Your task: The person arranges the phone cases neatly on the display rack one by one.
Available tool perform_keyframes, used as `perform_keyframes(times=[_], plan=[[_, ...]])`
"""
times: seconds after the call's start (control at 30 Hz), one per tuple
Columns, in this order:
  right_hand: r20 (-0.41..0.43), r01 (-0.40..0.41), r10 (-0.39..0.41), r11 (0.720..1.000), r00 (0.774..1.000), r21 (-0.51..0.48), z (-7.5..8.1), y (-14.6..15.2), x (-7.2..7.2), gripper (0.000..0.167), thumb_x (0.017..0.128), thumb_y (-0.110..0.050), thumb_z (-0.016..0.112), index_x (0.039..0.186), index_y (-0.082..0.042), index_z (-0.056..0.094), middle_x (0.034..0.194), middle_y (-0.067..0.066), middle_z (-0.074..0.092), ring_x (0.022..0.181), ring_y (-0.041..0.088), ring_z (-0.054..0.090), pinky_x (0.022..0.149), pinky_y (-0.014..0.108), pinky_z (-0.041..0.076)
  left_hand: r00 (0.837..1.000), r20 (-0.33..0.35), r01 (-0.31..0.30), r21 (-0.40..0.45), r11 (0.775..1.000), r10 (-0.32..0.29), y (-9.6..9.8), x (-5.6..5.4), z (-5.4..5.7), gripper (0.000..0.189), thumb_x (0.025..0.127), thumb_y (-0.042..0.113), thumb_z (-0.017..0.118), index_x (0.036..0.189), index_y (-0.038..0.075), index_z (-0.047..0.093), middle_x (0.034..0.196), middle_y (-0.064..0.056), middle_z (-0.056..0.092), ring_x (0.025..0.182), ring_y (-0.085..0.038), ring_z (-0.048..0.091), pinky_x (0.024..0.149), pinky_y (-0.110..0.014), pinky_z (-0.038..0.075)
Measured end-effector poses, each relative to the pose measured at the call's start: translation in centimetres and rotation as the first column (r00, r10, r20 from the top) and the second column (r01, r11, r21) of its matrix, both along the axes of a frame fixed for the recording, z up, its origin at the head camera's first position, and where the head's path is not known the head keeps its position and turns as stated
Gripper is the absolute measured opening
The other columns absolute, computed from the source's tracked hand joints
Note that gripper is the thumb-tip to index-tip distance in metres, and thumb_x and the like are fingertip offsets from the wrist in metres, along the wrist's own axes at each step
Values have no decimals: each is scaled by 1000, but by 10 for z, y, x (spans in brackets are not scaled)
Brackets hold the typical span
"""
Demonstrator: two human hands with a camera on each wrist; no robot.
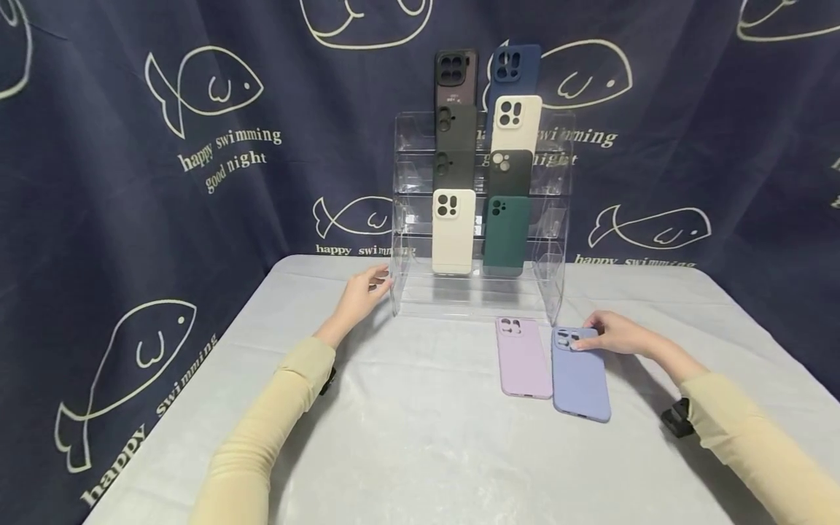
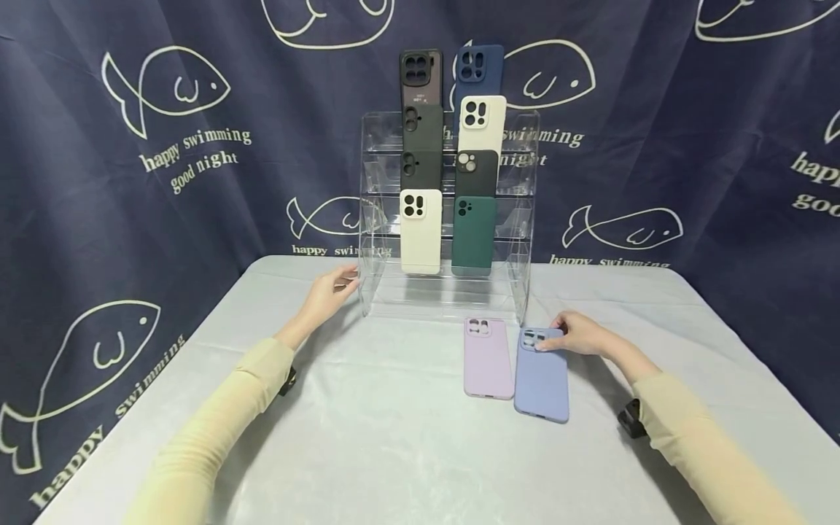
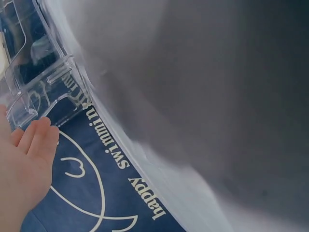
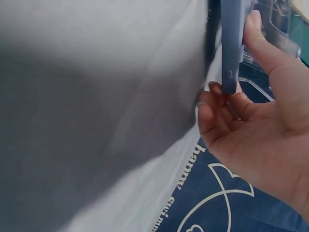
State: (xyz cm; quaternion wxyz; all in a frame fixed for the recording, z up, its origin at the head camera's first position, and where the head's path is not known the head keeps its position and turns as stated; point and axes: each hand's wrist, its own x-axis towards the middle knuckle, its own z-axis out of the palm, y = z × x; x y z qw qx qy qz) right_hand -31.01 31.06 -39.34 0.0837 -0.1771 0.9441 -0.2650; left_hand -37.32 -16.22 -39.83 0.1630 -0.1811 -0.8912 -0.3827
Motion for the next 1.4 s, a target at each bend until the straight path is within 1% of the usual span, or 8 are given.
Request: perform_keyframes(times=[0.1, 0.23, 0.53, 0.8, 0.9, 1.03, 1.13, 1.4], plan=[[65, 53, -53, 999, 997, -5, 7, 2, 6, 47, 78, -33, 74, 97, 4, 52, 82, 5, 56, 68, 12, 48, 57, 24, 45, 1000, 16, 19, 29, 999, -20, 0, 0, -2, 39, 92, 16, 60, 126, -2, 55, 115, -20, 65, 103, -30, 64, 91, -35, 54], [104, 72, -64, 995, 993, -76, 17, 5, 11, 46, 81, -27, 72, 102, 8, 53, 85, 9, 60, 60, 13, 55, 54, 28, 52, 999, 16, 48, 52, 997, -49, 1, 0, -4, 37, 91, 11, 61, 124, -4, 55, 112, -21, 65, 101, -31, 65, 89, -35, 55], [26, 31, -27, 985, 999, -169, 37, 9, 16, 40, 89, -13, 62, 117, 14, 54, 106, 26, 62, 71, 3, 61, 69, 29, 58, 998, 20, 55, 70, 996, -57, 2, 0, -6, 38, 88, 8, 63, 123, -4, 56, 110, -22, 66, 95, -33, 67, 85, -35, 56], [-69, 85, -105, 964, 992, -252, 51, 11, 15, 39, 90, -10, 60, 120, 14, 52, 108, 32, 59, 71, -1, 63, 68, 23, 58, 998, 26, 58, 71, 996, -60, 3, 1, -5, 38, 89, 10, 63, 123, -4, 56, 110, -22, 66, 94, -33, 67, 85, -36, 56], [-135, 83, -122, 961, 983, -266, 58, 10, 14, 36, 89, -9, 62, 117, 12, 55, 101, 25, 65, 70, -2, 63, 65, 19, 56, 998, 27, 59, 77, 995, -61, 3, 1, -5, 38, 89, 9, 63, 123, -4, 56, 110, -22, 66, 94, -33, 67, 85, -36, 56], [-218, 75, -143, 953, 965, -294, 70, 6, 12, 32, 88, -9, 65, 114, 9, 58, 86, -6, 70, 70, -4, 62, 64, 13, 52, 998, 28, 52, 76, 996, -55, 3, 0, -5, 37, 88, 8, 63, 123, -3, 57, 110, -22, 66, 94, -33, 67, 85, -36, 57], [-271, 74, -164, 947, 949, -313, 79, 0, 10, 31, 88, -11, 65, 113, 7, 60, 81, -21, 66, 70, -7, 62, 64, 9, 50, 998, 32, 48, 73, 996, -51, 3, -1, -6, 37, 89, 9, 63, 123, -3, 57, 111, -21, 66, 95, -32, 67, 85, -36, 57], [-325, 105, -240, 918, 915, -382, 92, -31, 2, 33, 88, -19, 67, 114, 1, 62, 84, -33, 58, 70, -11, 60, 67, 5, 46, 998, 46, 48, 73, 996, -51, 3, -1, -6, 39, 89, 13, 64, 124, -2, 56, 112, -20, 66, 95, -31, 67, 85, -34, 57]])
